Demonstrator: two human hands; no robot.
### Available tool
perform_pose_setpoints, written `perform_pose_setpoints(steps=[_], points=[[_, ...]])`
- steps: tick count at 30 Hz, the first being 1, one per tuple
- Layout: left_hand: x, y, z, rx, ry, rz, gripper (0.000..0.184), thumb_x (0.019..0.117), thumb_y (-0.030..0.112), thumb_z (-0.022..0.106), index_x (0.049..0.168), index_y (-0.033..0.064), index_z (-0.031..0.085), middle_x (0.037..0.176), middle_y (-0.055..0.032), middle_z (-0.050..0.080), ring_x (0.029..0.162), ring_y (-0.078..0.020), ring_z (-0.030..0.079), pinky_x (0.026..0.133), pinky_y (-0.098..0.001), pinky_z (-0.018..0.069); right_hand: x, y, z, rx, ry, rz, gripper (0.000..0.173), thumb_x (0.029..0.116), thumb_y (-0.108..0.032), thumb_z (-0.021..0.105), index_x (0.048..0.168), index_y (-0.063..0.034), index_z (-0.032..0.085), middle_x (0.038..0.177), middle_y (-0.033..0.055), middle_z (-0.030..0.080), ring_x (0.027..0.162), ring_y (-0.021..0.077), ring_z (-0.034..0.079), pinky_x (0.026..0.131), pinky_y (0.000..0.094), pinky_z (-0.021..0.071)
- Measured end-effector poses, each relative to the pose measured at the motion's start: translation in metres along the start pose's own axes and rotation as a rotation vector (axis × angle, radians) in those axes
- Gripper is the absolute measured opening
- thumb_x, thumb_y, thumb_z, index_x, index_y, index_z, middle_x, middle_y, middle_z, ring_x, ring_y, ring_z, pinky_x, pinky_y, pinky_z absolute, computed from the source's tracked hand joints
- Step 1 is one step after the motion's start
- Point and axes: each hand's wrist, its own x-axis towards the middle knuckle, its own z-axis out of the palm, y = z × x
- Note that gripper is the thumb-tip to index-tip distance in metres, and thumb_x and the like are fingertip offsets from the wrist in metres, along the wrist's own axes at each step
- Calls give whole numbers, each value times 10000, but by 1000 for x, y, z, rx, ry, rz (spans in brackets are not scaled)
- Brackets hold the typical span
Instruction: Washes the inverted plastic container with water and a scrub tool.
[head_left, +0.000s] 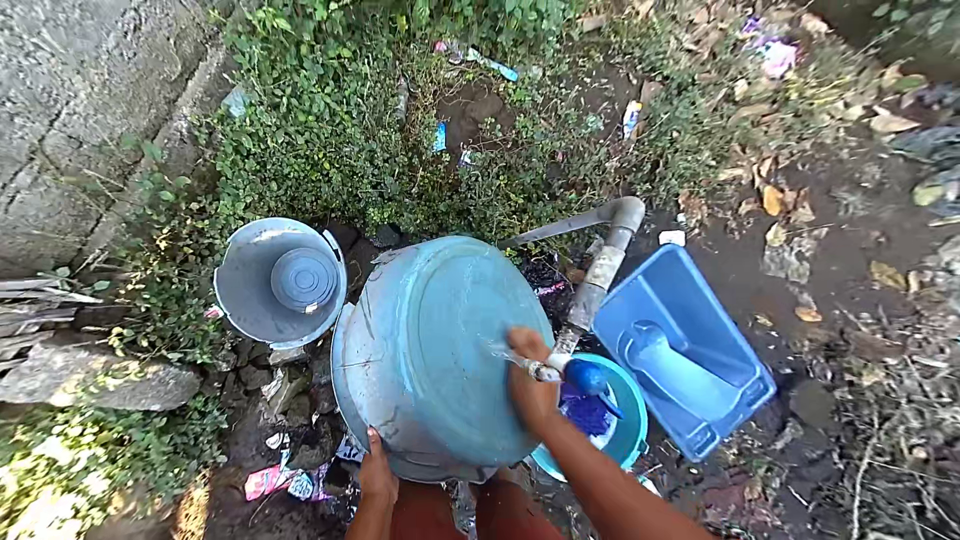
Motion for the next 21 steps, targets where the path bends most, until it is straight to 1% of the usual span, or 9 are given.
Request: perform_pose_setpoints(steps=[3, 5, 7, 10, 14, 16, 17, 19, 21], points=[[0, -5, -1, 34, 2, 8, 636, 1110, 483, 302, 1393, -47, 512, 1350, -238, 606, 1243, -279, 614, 1045, -472, 510, 5, -123, 30, 73, -98, -242, 366, 1037, -190, 510, 1342, -235, 708, 1455, 131, 607, 1338, 362, 568, 1082, 596, 443], [2, -8, -5, 67, 7, 16, 668, 1106, 507, 285, 1393, -51, 513, 1350, -246, 605, 1246, -295, 613, 1043, -488, 510, 46, -166, 46, 78, -162, -299, 380, 1042, -211, 531, 1375, -321, 678, 1498, 115, 570, 1363, 380, 530, 1077, 616, 409], [2, -9, -10, 90, 39, 21, 696, 1098, 535, 282, 1350, -59, 545, 1305, -248, 628, 1200, -300, 637, 1006, -502, 528, 106, -160, 61, 30, -142, -250, 418, 1066, -225, 501, 1446, -371, 600, 1564, 74, 505, 1430, 382, 453, 1093, 644, 377], [9, -13, -20, -31, 44, 23, 660, 1104, 516, 273, 1412, -26, 490, 1339, -223, 607, 1207, -275, 627, 1000, -486, 536, 163, -85, 60, -40, -19, -32, 427, 1095, -281, 441, 1512, -316, 525, 1597, 90, 456, 1394, 437, 465, 1003, 705, 414], [17, -13, -18, -122, 14, 19, 619, 1103, 506, 304, 1439, 12, 466, 1341, -195, 608, 1197, -250, 630, 995, -475, 541, 110, 52, 38, -132, 128, 409, 431, 1088, -262, 428, 1500, -240, 552, 1538, 129, 522, 1368, 433, 510, 1048, 684, 411], [10, -8, -11, -105, 25, 1, 608, 1103, 497, 319, 1412, 4, 493, 1318, -187, 618, 1177, -237, 635, 989, -461, 541, 45, 95, 52, -232, 249, 473, 450, 1059, -291, 432, 1471, -194, 584, 1490, 159, 564, 1320, 443, 549, 1024, 694, 424], [7, -4, -6, -100, 22, -8, 603, 1105, 494, 318, 1411, 5, 494, 1323, -182, 616, 1178, -232, 633, 990, -456, 539, 13, 78, 39, -254, 152, 465, 464, 1056, -280, 441, 1489, -160, 558, 1512, 163, 541, 1337, 430, 539, 1038, 678, 427], [6, -3, 0, -102, -9, -18, 603, 1109, 488, 300, 1435, 11, 470, 1363, -181, 598, 1216, -237, 622, 1013, -456, 534, -32, 15, 20, -138, 110, 293, 369, 1020, -170, 545, 1362, -109, 668, 1411, 181, 623, 1294, 411, 589, 1035, 660, 453], [5, -2, 0, -99, -30, -16, 599, 1112, 478, 286, 1452, 12, 449, 1383, -182, 585, 1238, -236, 611, 1022, -449, 529, -45, -41, 20, -7, 40, 11, 358, 1008, -152, 534, 1313, -172, 721, 1402, 162, 637, 1272, 407, 610, 1009, 650, 479]])
